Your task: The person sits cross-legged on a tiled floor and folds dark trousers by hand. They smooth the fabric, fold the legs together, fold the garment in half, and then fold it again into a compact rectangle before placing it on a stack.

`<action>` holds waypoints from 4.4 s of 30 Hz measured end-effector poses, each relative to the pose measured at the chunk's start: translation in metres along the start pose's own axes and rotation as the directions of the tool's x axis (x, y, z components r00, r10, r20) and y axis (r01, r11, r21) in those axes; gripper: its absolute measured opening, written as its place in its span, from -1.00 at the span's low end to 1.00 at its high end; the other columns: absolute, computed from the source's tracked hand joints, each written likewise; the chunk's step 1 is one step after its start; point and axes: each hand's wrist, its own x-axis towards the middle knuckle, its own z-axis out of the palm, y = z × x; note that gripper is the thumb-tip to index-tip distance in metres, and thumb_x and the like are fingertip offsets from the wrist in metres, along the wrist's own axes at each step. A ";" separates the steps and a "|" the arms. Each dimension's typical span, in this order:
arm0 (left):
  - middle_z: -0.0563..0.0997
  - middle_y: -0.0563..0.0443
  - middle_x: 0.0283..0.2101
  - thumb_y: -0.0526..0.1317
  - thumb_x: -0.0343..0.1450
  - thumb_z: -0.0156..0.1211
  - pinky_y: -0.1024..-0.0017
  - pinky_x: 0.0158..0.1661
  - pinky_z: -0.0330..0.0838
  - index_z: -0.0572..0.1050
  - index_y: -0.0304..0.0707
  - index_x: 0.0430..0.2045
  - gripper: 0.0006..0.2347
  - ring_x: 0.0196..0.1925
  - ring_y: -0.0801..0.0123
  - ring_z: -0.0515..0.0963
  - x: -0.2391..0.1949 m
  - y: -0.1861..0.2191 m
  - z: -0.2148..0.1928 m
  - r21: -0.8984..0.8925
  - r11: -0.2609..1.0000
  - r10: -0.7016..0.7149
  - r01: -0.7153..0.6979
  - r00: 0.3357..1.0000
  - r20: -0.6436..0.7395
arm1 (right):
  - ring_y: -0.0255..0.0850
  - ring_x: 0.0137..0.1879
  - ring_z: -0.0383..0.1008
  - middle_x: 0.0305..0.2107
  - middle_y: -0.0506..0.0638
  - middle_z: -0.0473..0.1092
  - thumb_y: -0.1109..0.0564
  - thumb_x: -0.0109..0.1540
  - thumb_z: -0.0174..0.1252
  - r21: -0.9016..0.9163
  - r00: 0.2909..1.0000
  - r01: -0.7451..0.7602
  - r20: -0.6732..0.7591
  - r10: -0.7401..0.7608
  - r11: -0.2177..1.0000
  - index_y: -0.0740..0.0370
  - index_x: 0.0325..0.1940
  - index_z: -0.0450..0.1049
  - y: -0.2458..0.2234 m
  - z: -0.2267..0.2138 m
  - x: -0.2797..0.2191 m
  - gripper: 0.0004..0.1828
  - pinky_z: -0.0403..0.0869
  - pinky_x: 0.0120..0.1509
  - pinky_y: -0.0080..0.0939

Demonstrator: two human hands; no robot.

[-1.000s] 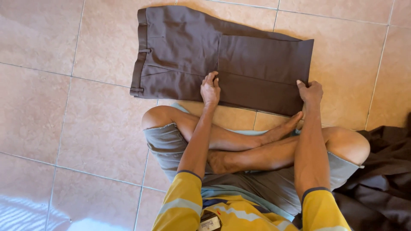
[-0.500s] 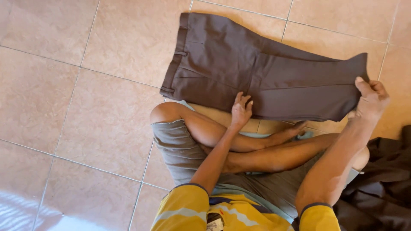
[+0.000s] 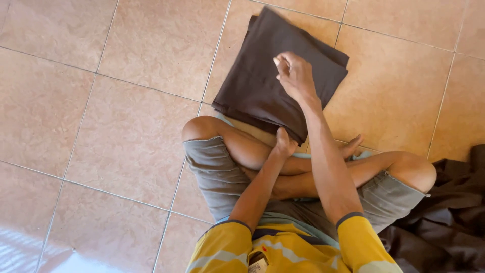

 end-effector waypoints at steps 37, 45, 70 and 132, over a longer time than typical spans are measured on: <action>-0.48 -0.37 0.55 0.20 0.28 0.44 -0.46 0.37 -0.46 -0.42 -0.04 0.52 0.13 0.59 -0.20 -0.51 -0.038 0.093 0.018 0.663 -0.748 0.244 0.016 0.936 0.252 | 0.26 0.45 0.13 0.29 0.39 0.12 -0.34 0.26 0.28 -0.011 0.797 -0.578 -0.224 0.561 0.816 0.19 0.50 0.00 0.314 -0.014 -0.110 -0.03 0.17 0.40 0.37; -0.52 -0.20 0.58 0.48 0.16 0.23 -0.46 0.36 -0.56 -0.33 0.08 0.54 0.15 0.60 -0.08 -0.51 -0.058 0.120 0.023 0.662 -0.750 0.094 -0.001 0.990 0.108 | 0.37 0.10 0.54 -0.15 0.39 0.53 -0.09 0.16 0.28 -0.439 0.728 -0.630 -0.048 0.684 0.640 0.27 0.08 0.56 0.275 -0.003 -0.115 -0.49 0.46 0.06 0.49; -0.32 -0.35 0.57 0.45 0.22 0.13 -0.45 0.38 -0.38 -0.29 -0.16 0.53 0.10 0.59 -0.28 -0.35 -0.040 0.044 0.051 0.659 -0.750 0.284 -0.051 0.875 0.391 | 0.12 -0.17 0.57 -0.42 0.08 0.44 0.13 0.15 0.30 -0.139 0.706 -0.490 -0.642 0.299 0.861 0.03 -0.38 0.40 0.378 -0.095 0.091 -0.84 0.54 -0.17 0.05; 0.53 0.08 -0.41 -0.11 0.54 -0.05 0.22 -0.68 0.31 0.55 0.26 0.00 -0.77 -0.64 0.20 0.56 -0.126 0.152 0.220 0.575 -0.775 0.607 0.262 0.054 0.793 | 0.23 0.50 0.13 0.42 0.40 0.08 -0.15 0.47 -0.30 -0.475 0.892 -0.450 -0.279 0.355 0.757 0.37 0.46 0.10 0.275 -0.019 -0.081 -0.36 0.29 0.33 0.36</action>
